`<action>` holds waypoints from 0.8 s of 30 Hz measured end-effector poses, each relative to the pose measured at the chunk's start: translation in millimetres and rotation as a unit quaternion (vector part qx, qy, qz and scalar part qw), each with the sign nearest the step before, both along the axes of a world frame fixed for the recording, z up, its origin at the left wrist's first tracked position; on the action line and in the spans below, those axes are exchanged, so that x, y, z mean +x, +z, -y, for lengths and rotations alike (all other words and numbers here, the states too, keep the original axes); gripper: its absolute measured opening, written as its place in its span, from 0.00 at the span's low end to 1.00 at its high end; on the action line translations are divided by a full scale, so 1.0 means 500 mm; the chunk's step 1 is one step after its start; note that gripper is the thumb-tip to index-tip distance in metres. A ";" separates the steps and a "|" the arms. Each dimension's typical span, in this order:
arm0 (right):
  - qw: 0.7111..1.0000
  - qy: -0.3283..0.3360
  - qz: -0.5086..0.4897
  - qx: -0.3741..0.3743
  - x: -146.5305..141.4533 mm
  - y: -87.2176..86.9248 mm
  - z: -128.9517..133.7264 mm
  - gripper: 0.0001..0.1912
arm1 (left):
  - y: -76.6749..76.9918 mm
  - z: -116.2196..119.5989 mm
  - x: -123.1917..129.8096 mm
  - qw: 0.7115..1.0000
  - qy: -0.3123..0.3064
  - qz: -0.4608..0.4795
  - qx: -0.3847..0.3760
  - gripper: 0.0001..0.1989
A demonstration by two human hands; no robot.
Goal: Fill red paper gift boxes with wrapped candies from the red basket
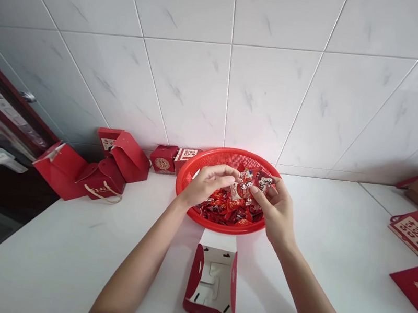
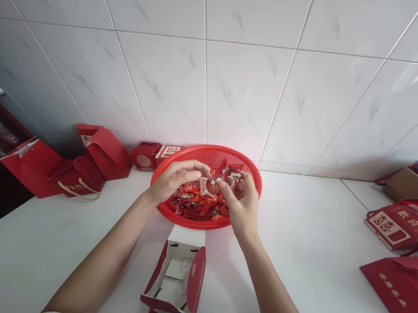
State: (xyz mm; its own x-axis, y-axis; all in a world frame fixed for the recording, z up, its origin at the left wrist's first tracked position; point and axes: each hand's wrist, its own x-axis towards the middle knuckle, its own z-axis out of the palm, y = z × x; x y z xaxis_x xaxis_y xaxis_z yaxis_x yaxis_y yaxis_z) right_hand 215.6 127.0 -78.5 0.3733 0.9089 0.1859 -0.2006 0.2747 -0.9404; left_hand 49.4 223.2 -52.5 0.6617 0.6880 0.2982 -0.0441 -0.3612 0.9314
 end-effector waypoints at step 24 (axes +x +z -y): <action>0.990 0.085 -0.100 -0.053 0.014 0.004 -0.009 0.22 | -0.023 -0.004 0.016 0.998 0.035 0.047 -0.035 0.18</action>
State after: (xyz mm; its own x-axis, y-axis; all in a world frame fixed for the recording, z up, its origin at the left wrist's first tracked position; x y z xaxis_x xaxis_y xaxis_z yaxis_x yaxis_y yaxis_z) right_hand 222.7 131.5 -76.7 0.2341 0.9719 0.0244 -0.4208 0.1239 -0.8987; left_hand 57.3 225.1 -63.8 0.5822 0.7537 0.3050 -0.1085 -0.2998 0.9478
